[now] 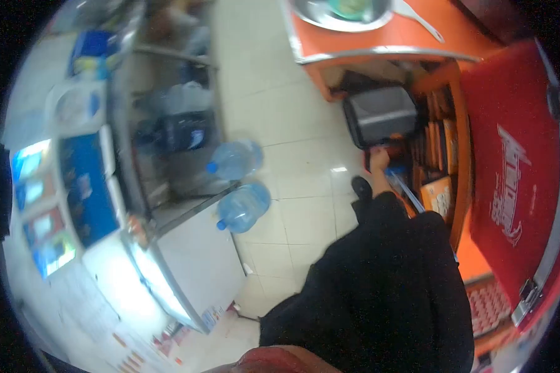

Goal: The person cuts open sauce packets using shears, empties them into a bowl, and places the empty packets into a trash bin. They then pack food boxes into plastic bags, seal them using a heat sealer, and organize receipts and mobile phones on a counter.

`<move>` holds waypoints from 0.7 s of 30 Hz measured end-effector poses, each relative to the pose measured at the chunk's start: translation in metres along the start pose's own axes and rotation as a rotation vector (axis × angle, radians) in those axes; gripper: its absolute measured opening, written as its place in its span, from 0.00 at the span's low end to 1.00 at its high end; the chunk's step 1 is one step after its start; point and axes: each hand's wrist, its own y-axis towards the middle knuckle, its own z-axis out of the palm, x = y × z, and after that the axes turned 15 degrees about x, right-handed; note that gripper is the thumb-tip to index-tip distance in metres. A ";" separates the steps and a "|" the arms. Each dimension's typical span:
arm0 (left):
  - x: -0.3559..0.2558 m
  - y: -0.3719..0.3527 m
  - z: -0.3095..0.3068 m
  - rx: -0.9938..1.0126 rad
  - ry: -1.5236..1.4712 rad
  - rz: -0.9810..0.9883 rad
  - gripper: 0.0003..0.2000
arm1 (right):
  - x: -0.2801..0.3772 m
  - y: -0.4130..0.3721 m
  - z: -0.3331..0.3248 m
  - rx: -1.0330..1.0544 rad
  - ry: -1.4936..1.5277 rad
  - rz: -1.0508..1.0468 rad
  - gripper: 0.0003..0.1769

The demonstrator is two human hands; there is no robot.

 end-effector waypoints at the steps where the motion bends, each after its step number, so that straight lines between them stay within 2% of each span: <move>1: 0.006 -0.008 0.003 -0.007 -0.003 0.026 0.14 | 0.005 -0.024 0.001 0.050 -0.021 -0.075 0.11; 2: 0.014 -0.017 0.007 -0.020 -0.014 0.053 0.14 | -0.012 -0.030 0.016 0.194 -0.077 -0.177 0.11; 3: 0.026 -0.026 0.011 -0.030 -0.026 0.079 0.14 | -0.038 -0.032 0.031 0.475 -0.067 -0.249 0.09; 5: 0.058 -0.044 0.019 -0.057 -0.063 0.115 0.14 | -0.025 -0.081 0.031 0.632 -0.359 -0.725 0.07; 6: 0.078 -0.054 0.023 -0.063 -0.082 0.125 0.14 | -0.008 -0.107 0.026 0.890 -0.469 -0.644 0.07; 8: 0.124 -0.068 0.036 -0.051 -0.118 0.137 0.14 | 0.035 -0.161 0.006 1.265 -0.584 -0.733 0.08; 9: 0.145 -0.071 0.044 -0.025 -0.119 0.140 0.14 | 0.053 -0.182 -0.004 1.298 -0.616 -0.814 0.08; 11: 0.191 -0.079 0.064 0.067 -0.094 0.142 0.14 | 0.071 -0.231 -0.015 1.490 -0.665 -0.680 0.11; 13: 0.235 -0.083 0.089 0.194 -0.062 0.159 0.14 | 0.062 -0.254 -0.023 1.485 -0.739 -0.860 0.11; 14: 0.251 -0.089 0.100 0.267 -0.021 0.175 0.14 | 0.013 -0.219 0.014 1.491 -0.755 -1.345 0.10; 15: 0.264 -0.094 0.109 0.324 0.013 0.206 0.14 | -0.034 -0.187 0.049 1.350 -0.693 -1.846 0.10; 17: 0.278 -0.111 0.122 0.360 0.053 0.294 0.13 | -0.010 -0.250 -0.014 1.418 -1.398 -1.459 0.07; 19: 0.322 -0.126 0.119 0.244 0.023 0.412 0.13 | -0.051 -0.264 -0.021 1.391 -1.786 -1.087 0.13; 20: 0.372 -0.086 0.101 0.186 0.201 0.616 0.15 | -0.069 -0.279 -0.034 1.379 -1.940 -1.046 0.10; 21: 0.390 -0.131 0.105 -0.099 -0.259 0.737 0.17 | -0.085 -0.301 -0.045 1.346 -2.078 -1.013 0.09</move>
